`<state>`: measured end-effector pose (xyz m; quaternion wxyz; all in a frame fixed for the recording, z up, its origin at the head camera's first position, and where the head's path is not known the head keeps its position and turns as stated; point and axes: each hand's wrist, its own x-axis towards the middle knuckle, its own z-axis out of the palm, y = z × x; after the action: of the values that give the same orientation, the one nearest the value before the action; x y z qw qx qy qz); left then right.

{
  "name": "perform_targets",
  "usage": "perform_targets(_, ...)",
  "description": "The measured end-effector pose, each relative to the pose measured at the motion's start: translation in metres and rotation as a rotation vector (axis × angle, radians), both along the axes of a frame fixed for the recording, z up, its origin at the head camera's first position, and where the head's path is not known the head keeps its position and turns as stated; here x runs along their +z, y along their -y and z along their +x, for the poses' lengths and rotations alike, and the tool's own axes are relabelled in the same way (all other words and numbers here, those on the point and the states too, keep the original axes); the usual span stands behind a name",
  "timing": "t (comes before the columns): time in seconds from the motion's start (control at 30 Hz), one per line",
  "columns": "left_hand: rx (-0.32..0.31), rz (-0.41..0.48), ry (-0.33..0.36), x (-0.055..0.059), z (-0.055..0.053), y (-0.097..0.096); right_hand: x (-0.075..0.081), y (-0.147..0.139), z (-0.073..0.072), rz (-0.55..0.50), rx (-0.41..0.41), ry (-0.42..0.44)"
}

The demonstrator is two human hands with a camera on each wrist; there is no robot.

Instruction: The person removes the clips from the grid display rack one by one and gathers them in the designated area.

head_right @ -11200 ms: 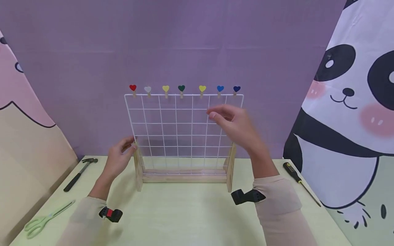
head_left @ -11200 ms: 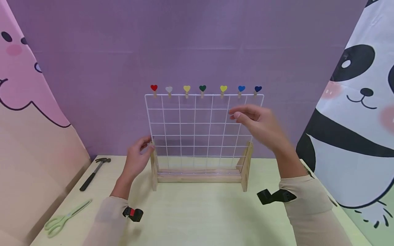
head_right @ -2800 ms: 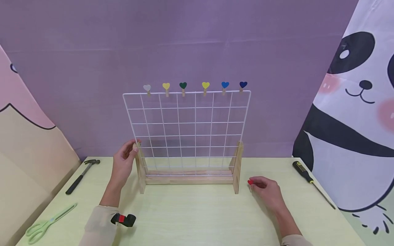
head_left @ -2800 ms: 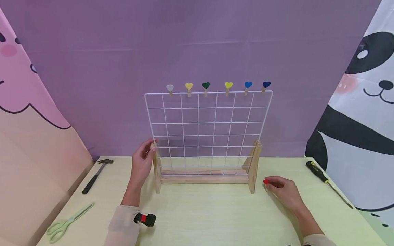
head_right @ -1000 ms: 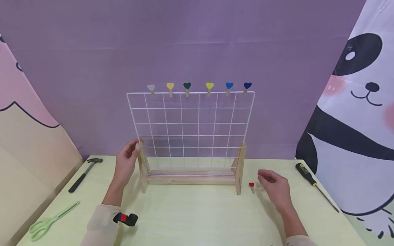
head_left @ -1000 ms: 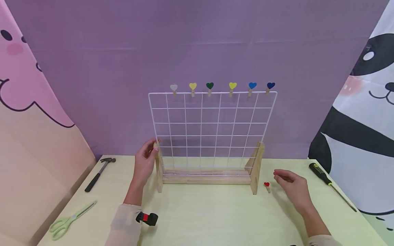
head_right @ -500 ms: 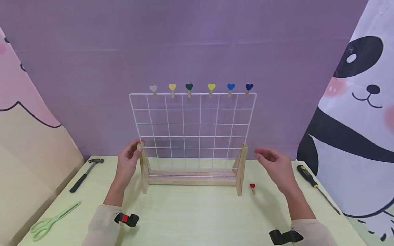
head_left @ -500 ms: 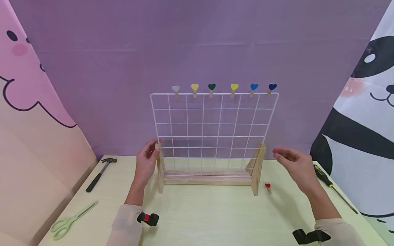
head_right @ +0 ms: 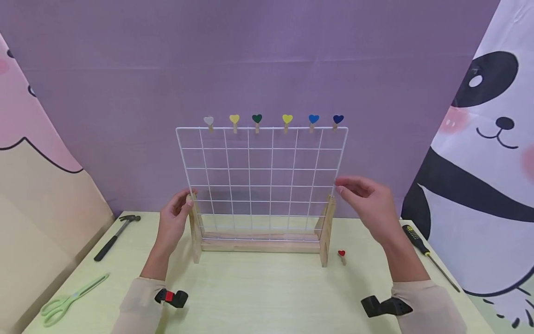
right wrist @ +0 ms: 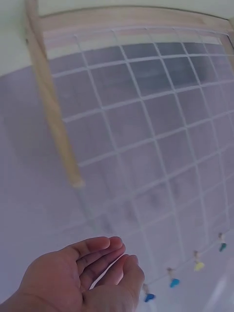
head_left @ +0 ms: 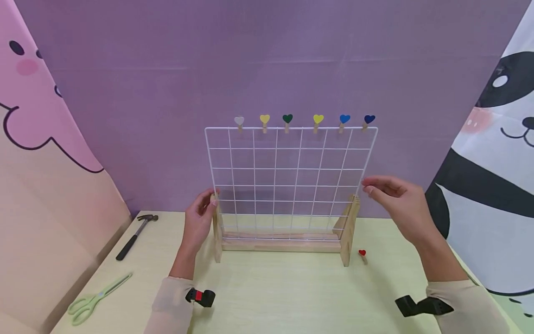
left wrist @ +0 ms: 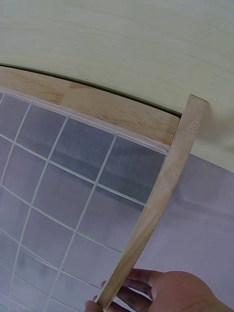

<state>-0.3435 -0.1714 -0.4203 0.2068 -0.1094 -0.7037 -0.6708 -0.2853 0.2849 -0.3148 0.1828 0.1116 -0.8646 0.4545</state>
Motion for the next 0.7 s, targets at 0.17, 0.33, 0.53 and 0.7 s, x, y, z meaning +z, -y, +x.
perform_targets(0.17, 0.001, -0.002, -0.004, 0.001, 0.000, 0.000, 0.020, 0.016, 0.002, -0.039, 0.053, -0.043)
perform_targets(0.33, 0.006, -0.017, 0.005, 0.001, 0.000, 0.000, 0.038, 0.028, 0.004, -0.053, 0.089, -0.076)
perform_targets(0.53, 0.006, -0.014, 0.008, 0.000, -0.002, -0.001, 0.057, 0.040, 0.001, -0.066, 0.123, -0.106)
perform_targets(0.7, 0.009, -0.013, 0.007, 0.000, -0.001, 0.000, 0.073, 0.053, -0.001, -0.098, 0.147, -0.106)
